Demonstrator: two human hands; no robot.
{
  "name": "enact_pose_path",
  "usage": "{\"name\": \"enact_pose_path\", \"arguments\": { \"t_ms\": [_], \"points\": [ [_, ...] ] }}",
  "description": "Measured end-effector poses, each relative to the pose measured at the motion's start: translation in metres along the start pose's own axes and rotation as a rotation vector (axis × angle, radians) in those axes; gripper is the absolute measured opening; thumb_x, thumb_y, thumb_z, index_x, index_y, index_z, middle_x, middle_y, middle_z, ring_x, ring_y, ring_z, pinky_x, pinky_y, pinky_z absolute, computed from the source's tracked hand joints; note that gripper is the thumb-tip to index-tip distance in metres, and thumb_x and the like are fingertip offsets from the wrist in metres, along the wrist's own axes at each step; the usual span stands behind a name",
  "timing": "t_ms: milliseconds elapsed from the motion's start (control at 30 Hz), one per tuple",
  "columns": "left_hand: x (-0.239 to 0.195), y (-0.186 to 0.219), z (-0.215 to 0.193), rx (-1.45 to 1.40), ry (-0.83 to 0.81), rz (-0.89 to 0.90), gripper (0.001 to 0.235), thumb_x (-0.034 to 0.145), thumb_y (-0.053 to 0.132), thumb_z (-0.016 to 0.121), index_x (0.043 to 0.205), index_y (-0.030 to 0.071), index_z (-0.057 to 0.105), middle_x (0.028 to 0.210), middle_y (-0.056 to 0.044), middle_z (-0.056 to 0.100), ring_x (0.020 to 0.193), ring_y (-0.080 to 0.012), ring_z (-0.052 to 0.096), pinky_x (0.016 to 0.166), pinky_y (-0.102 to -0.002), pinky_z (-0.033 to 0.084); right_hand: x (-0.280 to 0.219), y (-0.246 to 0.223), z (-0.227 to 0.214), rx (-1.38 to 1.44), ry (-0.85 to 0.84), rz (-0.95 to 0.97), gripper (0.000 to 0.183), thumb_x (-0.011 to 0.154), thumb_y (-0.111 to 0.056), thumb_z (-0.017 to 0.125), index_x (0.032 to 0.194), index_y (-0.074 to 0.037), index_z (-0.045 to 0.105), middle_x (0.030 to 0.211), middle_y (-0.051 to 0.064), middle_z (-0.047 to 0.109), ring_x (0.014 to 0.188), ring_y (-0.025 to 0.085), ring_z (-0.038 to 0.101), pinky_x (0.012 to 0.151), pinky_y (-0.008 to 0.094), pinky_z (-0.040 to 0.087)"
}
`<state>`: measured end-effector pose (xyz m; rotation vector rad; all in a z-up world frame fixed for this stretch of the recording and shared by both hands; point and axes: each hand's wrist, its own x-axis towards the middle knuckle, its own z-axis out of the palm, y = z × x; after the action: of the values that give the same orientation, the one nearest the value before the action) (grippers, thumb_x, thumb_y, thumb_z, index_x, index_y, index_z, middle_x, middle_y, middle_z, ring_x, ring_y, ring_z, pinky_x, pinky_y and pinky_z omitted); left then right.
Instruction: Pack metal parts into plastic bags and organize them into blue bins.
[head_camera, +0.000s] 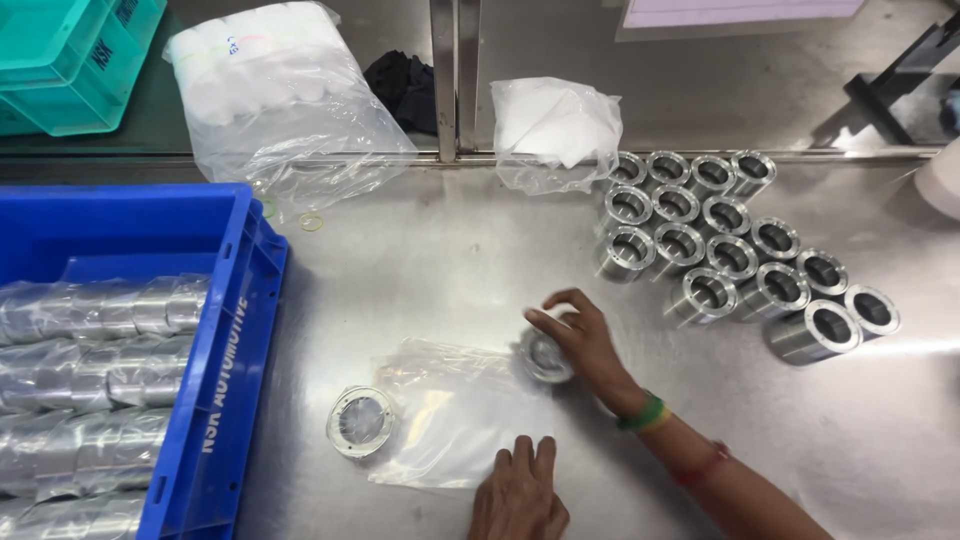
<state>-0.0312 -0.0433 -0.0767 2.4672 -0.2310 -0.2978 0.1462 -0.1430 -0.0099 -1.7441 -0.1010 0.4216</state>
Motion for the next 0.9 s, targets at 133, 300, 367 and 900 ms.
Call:
{"name": "enact_pose_path", "arguments": {
  "t_ms": [133,300,367,900],
  "points": [
    [0.011,-0.012,0.003,-0.001,-0.023,-0.112,0.044,0.085,0.01,0.067,0.123,-0.005,0.054,0.108,-0.025,0.057,0.089,-0.0372,0.067,0.069,-0.045,0.062,0.071,0.02,0.002,-0.109,-0.021,-0.18,0.037,0.098,-0.036,0.073,0.111,-0.003,0.063,0.087,0.013,0.066,0.073,0.019,0.063,0.058,0.03,0.048],
    [0.0,-0.044,-0.007,-0.317,0.178,0.021,0.011,0.097,0.012,0.066,0.1,0.003,0.071,0.089,-0.018,0.074,0.085,-0.0344,0.072,0.075,-0.046,0.057,0.123,0.023,-0.063,-1.156,0.567,-0.711,0.056,0.095,-0.062,0.066,0.12,-0.012,0.065,0.108,0.018,0.065,0.106,0.035,0.055,0.086,0.051,0.046],
    [-0.003,-0.026,-0.04,-0.394,0.13,-0.065,0.013,0.093,0.016,0.07,0.095,0.003,0.07,0.087,-0.014,0.074,0.082,-0.0294,0.074,0.074,-0.042,0.058,0.121,0.024,-0.088,-1.227,0.606,-0.534,0.072,0.09,-0.07,0.066,0.129,-0.01,0.062,0.108,0.019,0.063,0.104,0.037,0.053,0.085,0.053,0.042],
    [0.027,-0.001,-0.052,-0.364,0.161,-0.298,0.022,0.092,0.027,0.071,0.092,0.006,0.067,0.064,-0.008,0.068,0.062,-0.0263,0.071,0.062,-0.042,0.053,-0.052,0.048,-0.054,-0.778,0.131,-0.485,0.074,0.065,-0.048,0.086,0.126,-0.013,0.064,0.11,0.008,0.069,0.098,0.024,0.057,0.084,0.034,0.047]
  ]
}}
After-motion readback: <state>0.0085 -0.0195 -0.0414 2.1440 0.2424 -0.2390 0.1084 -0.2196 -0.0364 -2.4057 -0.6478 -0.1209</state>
